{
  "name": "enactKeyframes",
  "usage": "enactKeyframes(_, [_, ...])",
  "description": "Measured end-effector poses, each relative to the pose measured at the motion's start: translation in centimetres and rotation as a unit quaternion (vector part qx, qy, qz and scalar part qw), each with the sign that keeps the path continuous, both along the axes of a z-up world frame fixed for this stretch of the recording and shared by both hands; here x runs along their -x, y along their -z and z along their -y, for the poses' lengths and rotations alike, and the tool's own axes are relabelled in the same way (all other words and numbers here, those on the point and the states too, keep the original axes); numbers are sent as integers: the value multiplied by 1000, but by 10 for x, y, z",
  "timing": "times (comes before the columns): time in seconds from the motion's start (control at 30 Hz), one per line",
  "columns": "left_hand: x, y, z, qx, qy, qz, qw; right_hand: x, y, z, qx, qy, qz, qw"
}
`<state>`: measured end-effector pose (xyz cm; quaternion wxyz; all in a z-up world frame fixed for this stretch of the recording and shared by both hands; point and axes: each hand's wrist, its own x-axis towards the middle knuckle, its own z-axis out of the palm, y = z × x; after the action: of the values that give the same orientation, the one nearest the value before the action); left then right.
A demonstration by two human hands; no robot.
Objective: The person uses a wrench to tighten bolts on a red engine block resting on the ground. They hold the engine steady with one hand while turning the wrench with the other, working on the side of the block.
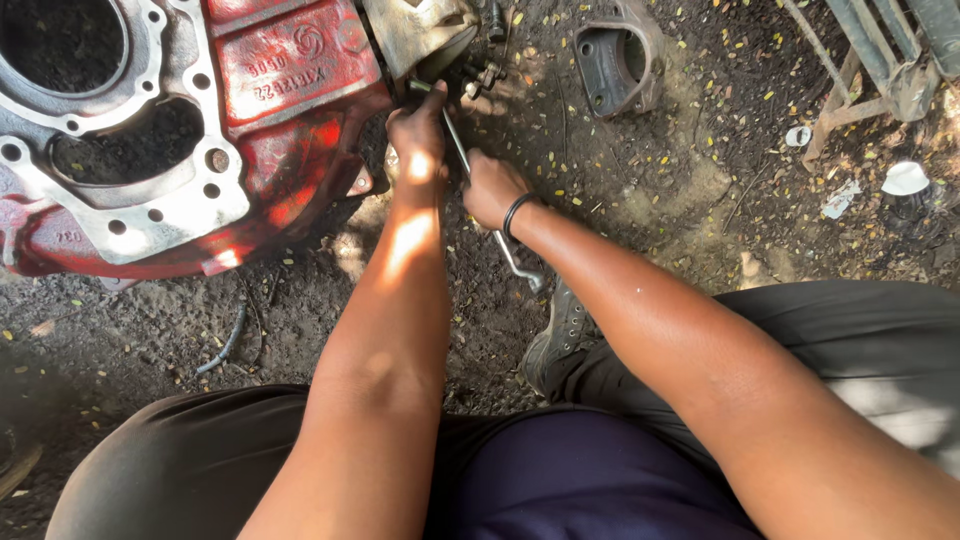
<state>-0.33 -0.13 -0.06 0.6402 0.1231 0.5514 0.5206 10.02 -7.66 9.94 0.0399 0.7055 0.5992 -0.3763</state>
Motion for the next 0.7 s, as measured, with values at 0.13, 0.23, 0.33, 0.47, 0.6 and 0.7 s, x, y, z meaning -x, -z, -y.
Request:
enactKeyframes(0.13, [-2,2,-6,12,25,37,999,-3,-2,2,-10,-14,5,1000])
enactKeyframes(0.23, [0,2,-6,30,32,41,998,-5,-8,3,17,0,25,1000])
enactKeyframes(0.33, [1,-4,-8,56,79,8,995,-7,-18,-1,25,15,38,999])
enactKeyframes(0.47, [-2,-9,-7,56,92,120,987,-4,-24,-3,41,23,34,998])
enactKeyframes(0.6, [-9,-10,-5,58,56,157,984,-7,-23,0,27,9,42,999])
enactKeyframes(0.7, [-9,-11,-5,57,26,171,983,-9,-22,-2,57,28,32,997])
